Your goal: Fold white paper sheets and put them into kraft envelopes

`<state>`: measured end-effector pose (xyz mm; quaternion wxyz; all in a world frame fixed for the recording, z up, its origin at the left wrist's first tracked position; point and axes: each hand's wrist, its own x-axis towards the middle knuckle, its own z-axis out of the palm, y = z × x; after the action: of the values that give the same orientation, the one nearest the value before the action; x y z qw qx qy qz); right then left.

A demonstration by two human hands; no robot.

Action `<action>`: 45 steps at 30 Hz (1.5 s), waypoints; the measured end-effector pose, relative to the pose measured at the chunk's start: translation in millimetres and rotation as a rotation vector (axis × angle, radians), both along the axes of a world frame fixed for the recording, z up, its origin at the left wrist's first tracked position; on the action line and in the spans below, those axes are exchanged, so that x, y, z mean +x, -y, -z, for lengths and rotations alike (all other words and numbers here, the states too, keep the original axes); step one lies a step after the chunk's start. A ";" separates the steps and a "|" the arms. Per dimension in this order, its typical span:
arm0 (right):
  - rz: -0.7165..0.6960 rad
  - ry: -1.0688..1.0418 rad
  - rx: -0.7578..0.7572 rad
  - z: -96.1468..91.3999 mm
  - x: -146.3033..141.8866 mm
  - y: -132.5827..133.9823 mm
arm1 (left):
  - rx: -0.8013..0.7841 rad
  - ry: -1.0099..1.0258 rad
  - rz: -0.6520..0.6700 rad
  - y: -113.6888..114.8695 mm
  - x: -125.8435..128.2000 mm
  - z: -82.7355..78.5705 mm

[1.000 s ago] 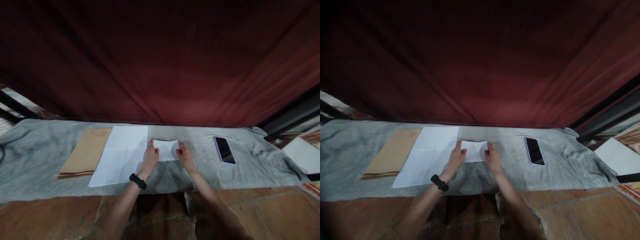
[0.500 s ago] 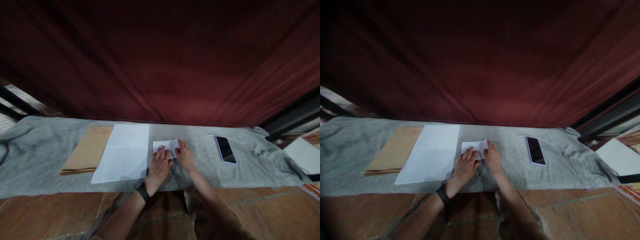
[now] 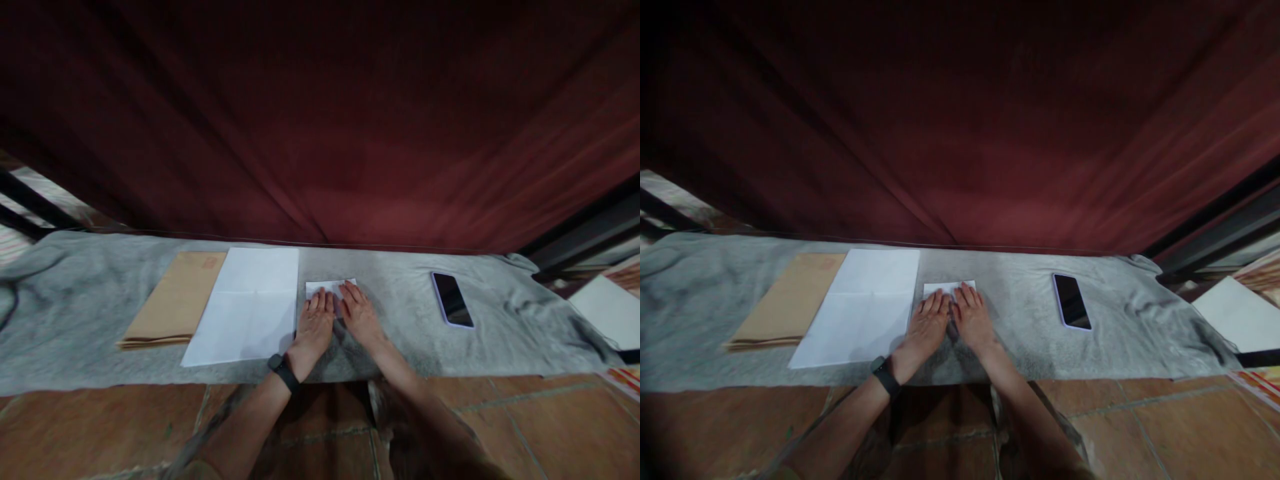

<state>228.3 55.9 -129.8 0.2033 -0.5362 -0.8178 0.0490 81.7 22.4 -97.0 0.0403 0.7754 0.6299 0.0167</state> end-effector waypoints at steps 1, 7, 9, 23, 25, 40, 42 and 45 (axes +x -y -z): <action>-0.013 0.025 0.007 3.8 -2.1 2.3 | -0.006 0.003 0.001 -0.6 -1.2 1.8; 0.098 0.134 0.055 19.1 -3.0 13.8 | -0.023 0.038 0.004 -0.7 -12.5 9.1; 0.130 0.156 0.056 20.4 0.9 14.7 | -0.028 0.042 -0.009 -1.3 -16.6 8.9; 0.213 0.195 0.027 18.1 7.1 18.3 | -0.009 0.018 0.161 11.4 -1.1 4.8; 0.213 0.183 0.014 13.3 7.6 17.1 | -0.032 -0.031 0.174 13.6 2.5 5.4; 0.316 -0.152 -0.096 -0.5 22.5 -4.4 | -0.016 0.001 0.150 13.5 4.1 5.1; 0.326 -0.218 -0.161 -1.5 25.2 -7.9 | -0.031 -0.005 0.149 12.7 3.6 5.1; 0.319 -0.321 -0.230 -4.2 28.6 -12.6 | -0.051 0.004 0.142 11.5 2.6 4.3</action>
<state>256.9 68.5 -125.6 0.2734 -0.6635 -0.6691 0.1934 84.3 10.9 -101.3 0.0623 0.8167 0.5736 -0.0008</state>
